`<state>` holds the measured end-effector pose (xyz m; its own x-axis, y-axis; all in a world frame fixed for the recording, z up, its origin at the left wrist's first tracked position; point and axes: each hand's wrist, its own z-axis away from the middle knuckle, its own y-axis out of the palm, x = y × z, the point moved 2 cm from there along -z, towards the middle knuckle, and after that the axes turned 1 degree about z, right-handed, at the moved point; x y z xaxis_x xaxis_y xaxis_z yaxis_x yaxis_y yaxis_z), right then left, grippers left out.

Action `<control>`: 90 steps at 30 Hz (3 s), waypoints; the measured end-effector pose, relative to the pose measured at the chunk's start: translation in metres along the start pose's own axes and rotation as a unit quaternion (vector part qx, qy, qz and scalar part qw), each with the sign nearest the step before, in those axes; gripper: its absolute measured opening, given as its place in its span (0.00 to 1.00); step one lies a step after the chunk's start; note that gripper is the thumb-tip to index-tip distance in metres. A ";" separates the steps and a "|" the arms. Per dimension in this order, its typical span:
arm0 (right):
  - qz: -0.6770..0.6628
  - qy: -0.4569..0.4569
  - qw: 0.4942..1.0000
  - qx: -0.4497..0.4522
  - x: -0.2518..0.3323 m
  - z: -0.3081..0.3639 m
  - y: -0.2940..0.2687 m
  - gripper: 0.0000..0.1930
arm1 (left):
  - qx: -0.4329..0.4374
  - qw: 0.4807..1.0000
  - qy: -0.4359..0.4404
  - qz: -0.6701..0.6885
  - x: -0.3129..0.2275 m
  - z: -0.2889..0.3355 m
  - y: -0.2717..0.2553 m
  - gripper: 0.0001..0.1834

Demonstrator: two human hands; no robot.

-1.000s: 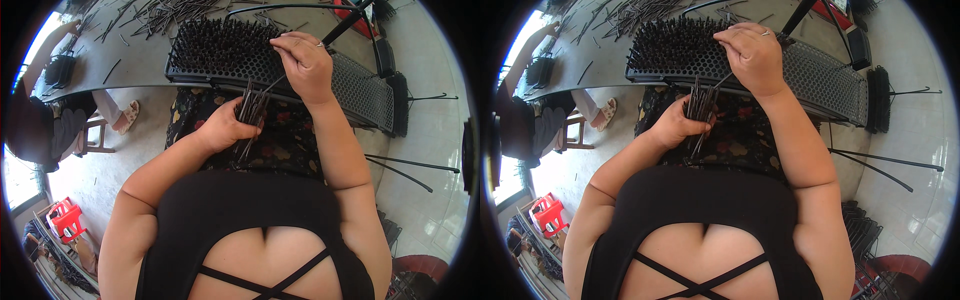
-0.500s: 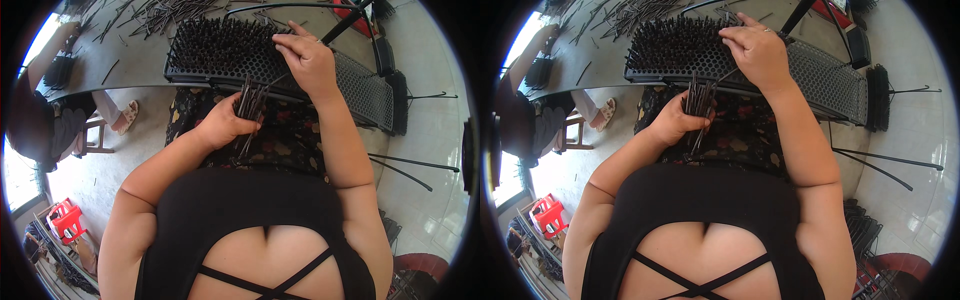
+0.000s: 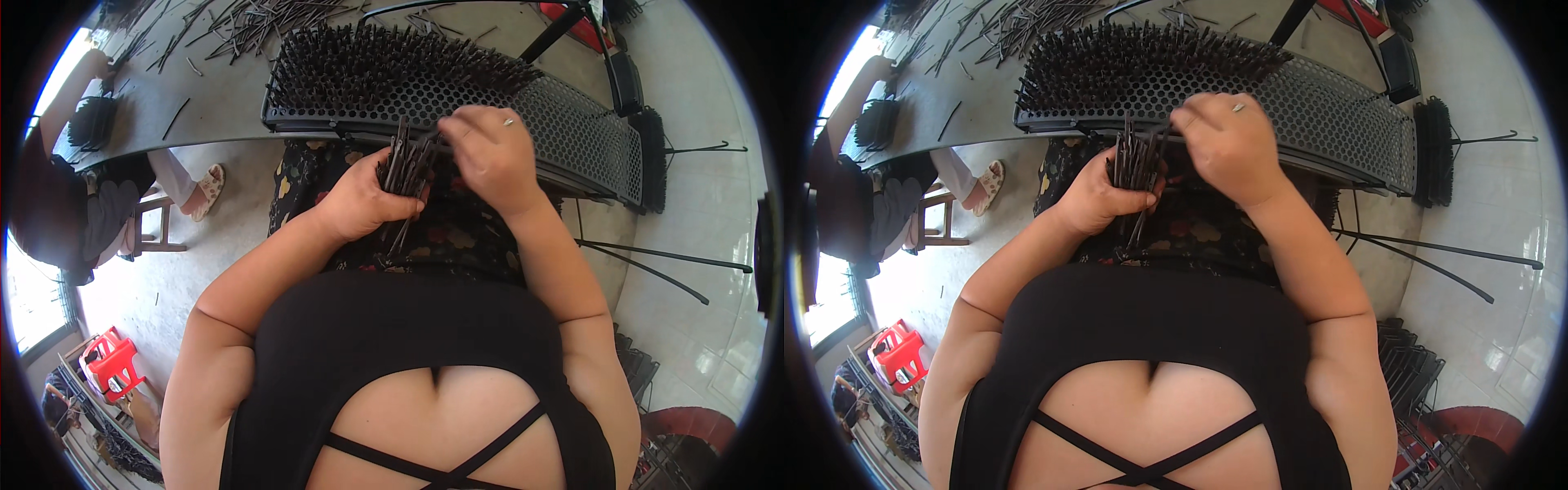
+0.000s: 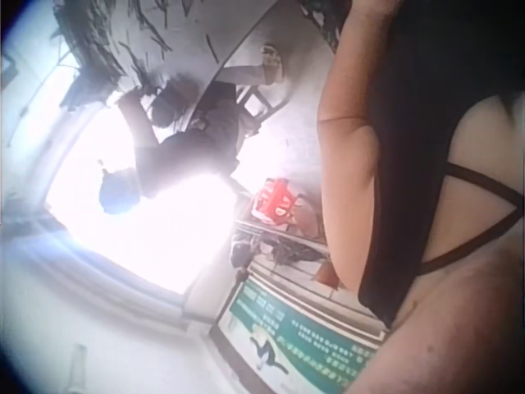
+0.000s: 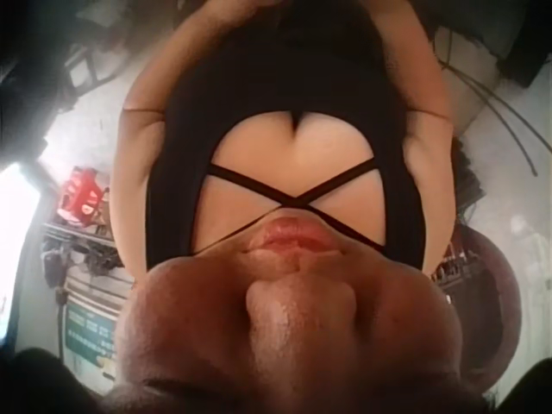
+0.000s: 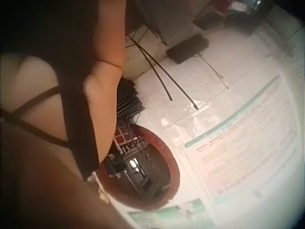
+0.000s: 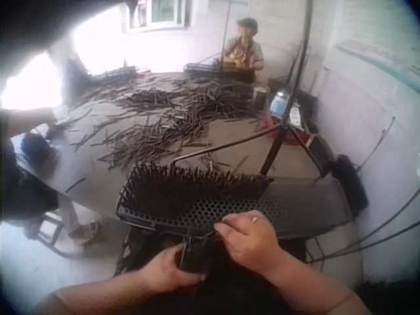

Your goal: Manually inserting thin metal rods one by one into a perforated metal grid template.

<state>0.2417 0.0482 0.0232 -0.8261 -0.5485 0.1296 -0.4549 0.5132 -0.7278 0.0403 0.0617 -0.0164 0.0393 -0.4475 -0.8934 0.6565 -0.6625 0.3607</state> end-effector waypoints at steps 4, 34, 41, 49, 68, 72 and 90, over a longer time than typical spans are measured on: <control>-0.161 0.266 0.939 -0.150 -0.031 -0.010 -0.004 0.16 | -0.047 0.999 0.005 0.023 0.000 0.002 0.003 0.22; -0.313 0.399 0.856 -0.096 -0.050 -0.015 -0.027 0.07 | -0.026 0.994 -0.045 0.095 0.007 -0.012 0.017 0.21; -0.074 0.192 0.963 -0.176 -0.048 -0.017 -0.007 0.12 | -0.002 0.997 -0.066 0.051 0.010 -0.013 0.023 0.19; -0.058 0.137 0.983 -0.109 -0.026 -0.013 -0.012 0.10 | -0.018 0.996 -0.054 0.065 0.007 -0.012 0.022 0.19; -0.130 0.236 0.927 -0.260 -0.060 -0.008 -0.010 0.09 | 0.000 0.995 -0.095 0.031 0.013 -0.011 0.024 0.18; -0.051 0.218 0.948 -0.227 -0.054 -0.014 -0.022 0.09 | -0.006 0.994 -0.102 0.036 0.011 -0.012 0.023 0.18; -0.546 0.462 0.693 0.087 -0.016 -0.006 -0.021 0.03 | 0.059 0.997 -0.056 -0.016 -0.001 -0.006 0.029 0.18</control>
<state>0.2630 0.0502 0.0405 0.0817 0.1515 0.9851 -0.9965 -0.0067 0.0837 0.0638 0.0462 -0.0066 -0.0689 -0.4842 -0.8722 0.5631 -0.7406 0.3666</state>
